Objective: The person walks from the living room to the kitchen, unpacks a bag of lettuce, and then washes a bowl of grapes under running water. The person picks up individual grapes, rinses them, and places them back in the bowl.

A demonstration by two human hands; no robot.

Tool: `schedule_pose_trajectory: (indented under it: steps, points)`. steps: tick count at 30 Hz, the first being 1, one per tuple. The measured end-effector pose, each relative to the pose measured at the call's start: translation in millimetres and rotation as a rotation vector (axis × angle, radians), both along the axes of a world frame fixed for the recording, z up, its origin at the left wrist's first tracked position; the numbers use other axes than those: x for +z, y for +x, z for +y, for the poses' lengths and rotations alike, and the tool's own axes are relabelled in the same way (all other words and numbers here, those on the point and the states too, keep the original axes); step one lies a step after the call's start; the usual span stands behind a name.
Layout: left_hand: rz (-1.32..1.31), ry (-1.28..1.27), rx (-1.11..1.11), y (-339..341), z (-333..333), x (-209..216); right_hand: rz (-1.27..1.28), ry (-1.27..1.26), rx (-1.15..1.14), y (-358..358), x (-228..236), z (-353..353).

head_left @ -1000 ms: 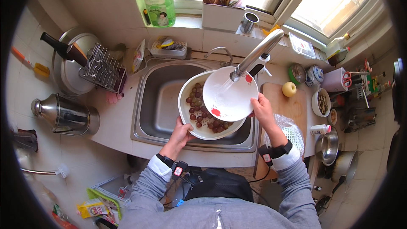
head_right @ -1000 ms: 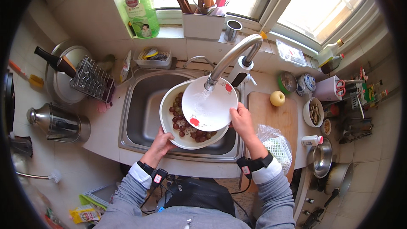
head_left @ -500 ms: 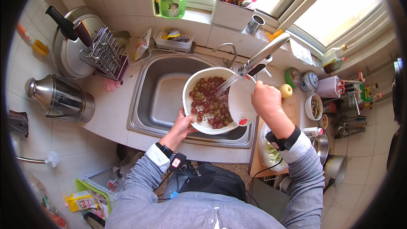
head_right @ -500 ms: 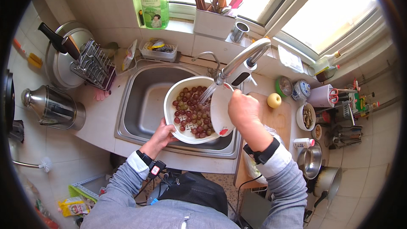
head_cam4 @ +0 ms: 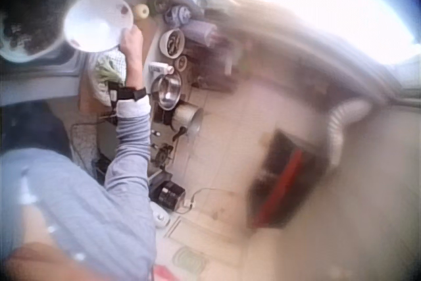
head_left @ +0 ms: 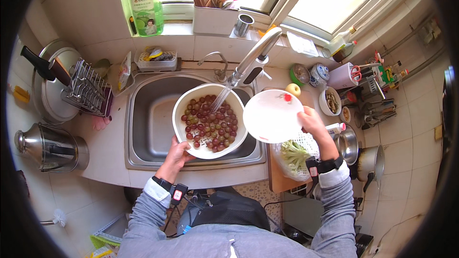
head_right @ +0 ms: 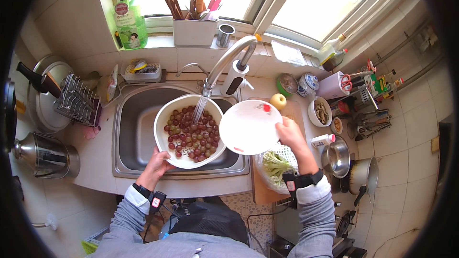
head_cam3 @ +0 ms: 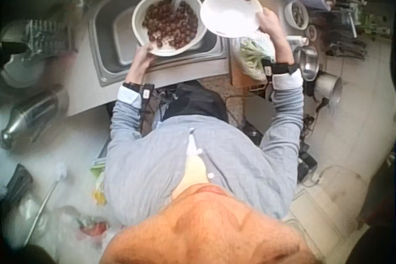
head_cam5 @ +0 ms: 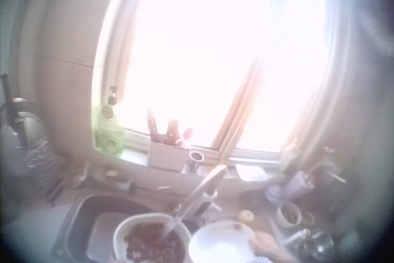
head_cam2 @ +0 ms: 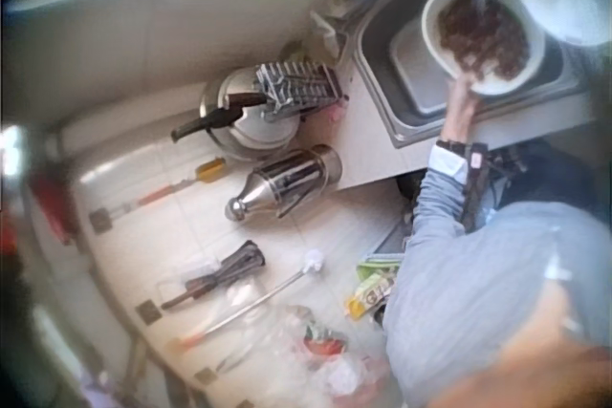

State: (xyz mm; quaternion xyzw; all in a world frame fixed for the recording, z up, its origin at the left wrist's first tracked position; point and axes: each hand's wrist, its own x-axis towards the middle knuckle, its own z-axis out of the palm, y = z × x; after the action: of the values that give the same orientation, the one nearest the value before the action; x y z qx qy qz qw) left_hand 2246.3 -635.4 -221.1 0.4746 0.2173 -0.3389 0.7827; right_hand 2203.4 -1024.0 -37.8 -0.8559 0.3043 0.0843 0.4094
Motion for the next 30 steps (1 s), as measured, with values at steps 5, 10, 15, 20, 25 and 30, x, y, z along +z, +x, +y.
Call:
schedule_pose_trajectory:
  steps: [5, 10, 15, 20, 25, 30]
  points:
    - [-0.026, -0.015, 0.030, -2, 2, 4, -0.105, 0.206, -0.197, -5, -23, -61]
    - [-0.019, -0.010, 0.072, -7, 4, 7, -0.018, 0.261, -0.270, 13, -78, -99]
    - [-0.016, -0.068, 0.110, -13, 11, 11, 0.080, 0.277, -0.231, 21, -118, -121]
    - [-0.015, -0.005, 0.143, -13, 18, 17, 0.103, 0.306, -0.173, 25, -135, -132]
    - [-0.002, -0.005, 0.156, -8, 22, 16, 0.154, 0.304, -0.120, 26, -143, -135]
    - [0.010, 0.006, 0.162, -5, 23, 15, 0.140, 0.392, -0.139, 27, -147, -134]
